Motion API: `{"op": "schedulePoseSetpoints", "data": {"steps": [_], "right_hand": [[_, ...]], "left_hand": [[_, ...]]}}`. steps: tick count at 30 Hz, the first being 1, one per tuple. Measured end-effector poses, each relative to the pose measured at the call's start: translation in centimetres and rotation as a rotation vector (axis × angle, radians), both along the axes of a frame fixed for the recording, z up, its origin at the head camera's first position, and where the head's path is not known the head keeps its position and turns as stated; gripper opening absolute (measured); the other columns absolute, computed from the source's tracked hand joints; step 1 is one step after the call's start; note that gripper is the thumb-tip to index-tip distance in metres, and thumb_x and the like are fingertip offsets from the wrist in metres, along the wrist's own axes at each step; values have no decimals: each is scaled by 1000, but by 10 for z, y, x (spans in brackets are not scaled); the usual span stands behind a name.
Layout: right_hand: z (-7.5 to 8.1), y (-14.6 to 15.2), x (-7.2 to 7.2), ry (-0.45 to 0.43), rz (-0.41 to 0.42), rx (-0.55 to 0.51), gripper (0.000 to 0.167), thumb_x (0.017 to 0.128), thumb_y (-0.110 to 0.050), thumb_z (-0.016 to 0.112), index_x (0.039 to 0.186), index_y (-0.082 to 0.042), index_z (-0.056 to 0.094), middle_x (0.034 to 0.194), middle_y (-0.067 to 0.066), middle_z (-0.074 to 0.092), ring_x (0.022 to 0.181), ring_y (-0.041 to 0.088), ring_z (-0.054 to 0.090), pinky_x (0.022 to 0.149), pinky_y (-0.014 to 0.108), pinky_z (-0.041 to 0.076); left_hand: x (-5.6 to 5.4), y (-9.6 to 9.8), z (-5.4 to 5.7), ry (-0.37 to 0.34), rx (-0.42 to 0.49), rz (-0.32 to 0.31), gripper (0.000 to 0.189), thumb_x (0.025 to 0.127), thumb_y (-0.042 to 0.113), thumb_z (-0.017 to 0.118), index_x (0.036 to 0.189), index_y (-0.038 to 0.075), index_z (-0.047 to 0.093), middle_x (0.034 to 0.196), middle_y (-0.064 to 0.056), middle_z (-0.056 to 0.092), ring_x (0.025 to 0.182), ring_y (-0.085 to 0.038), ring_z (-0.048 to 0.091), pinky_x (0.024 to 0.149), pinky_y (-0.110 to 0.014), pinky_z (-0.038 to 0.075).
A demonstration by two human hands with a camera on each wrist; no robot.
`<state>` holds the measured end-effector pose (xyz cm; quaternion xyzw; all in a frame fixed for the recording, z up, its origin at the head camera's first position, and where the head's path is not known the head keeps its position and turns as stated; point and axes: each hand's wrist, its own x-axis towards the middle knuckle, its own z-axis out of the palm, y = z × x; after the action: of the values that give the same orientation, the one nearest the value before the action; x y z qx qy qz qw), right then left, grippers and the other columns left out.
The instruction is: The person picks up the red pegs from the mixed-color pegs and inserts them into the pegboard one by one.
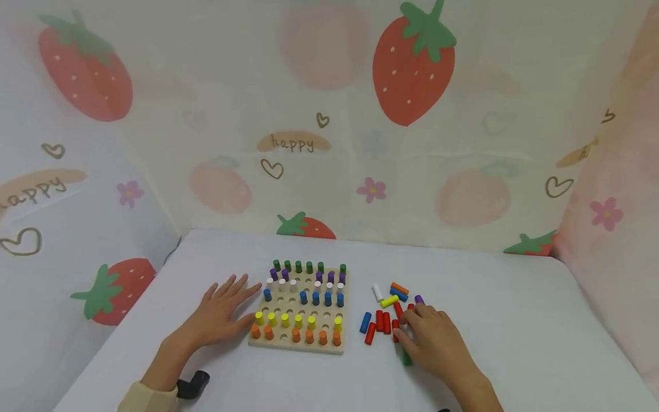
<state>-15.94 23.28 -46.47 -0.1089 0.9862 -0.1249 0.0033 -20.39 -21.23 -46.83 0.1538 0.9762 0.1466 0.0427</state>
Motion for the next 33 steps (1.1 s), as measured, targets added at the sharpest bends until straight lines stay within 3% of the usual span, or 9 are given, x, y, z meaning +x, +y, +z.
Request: {"op": "schedulePoseSetpoints", "data": {"steps": [10, 18, 26, 33], "right_hand": [[-6, -12, 3, -8, -10, 68, 29, 90, -46, 81, 99, -19, 76, 90, -6, 70, 89, 13, 61, 96, 55, 56], [-7, -18, 3, -44, -59, 91, 34, 86, -47, 83, 93, -17, 70, 78, -6, 62, 82, 15, 57, 99, 61, 54], [-5, -17, 2, 7, -63, 99, 26, 87, -36, 84, 94, -13, 76, 78, -5, 66, 80, 15, 59, 97, 61, 54], [7, -16, 2, 21, -91, 92, 27, 87, -32, 84, 98, -8, 77, 79, 0, 72, 75, 16, 61, 91, 59, 58]], "left_hand": [[1, 8, 2, -72, 37, 5, 58, 102, 35, 59, 157, 19, 52, 165, -17, 48, 155, -44, 41, 125, -69, 33], [4, 13, 2, -89, 47, 17, 58, 103, 33, 56, 159, 18, 50, 166, -18, 46, 156, -46, 38, 126, -69, 31], [10, 10, 7, -116, 47, 30, 59, 103, 33, 57, 160, 19, 49, 167, -18, 44, 157, -46, 37, 126, -70, 29], [14, 11, 5, -129, 48, 37, 60, 102, 34, 59, 160, 19, 49, 167, -18, 44, 157, -45, 36, 127, -69, 29]]}}
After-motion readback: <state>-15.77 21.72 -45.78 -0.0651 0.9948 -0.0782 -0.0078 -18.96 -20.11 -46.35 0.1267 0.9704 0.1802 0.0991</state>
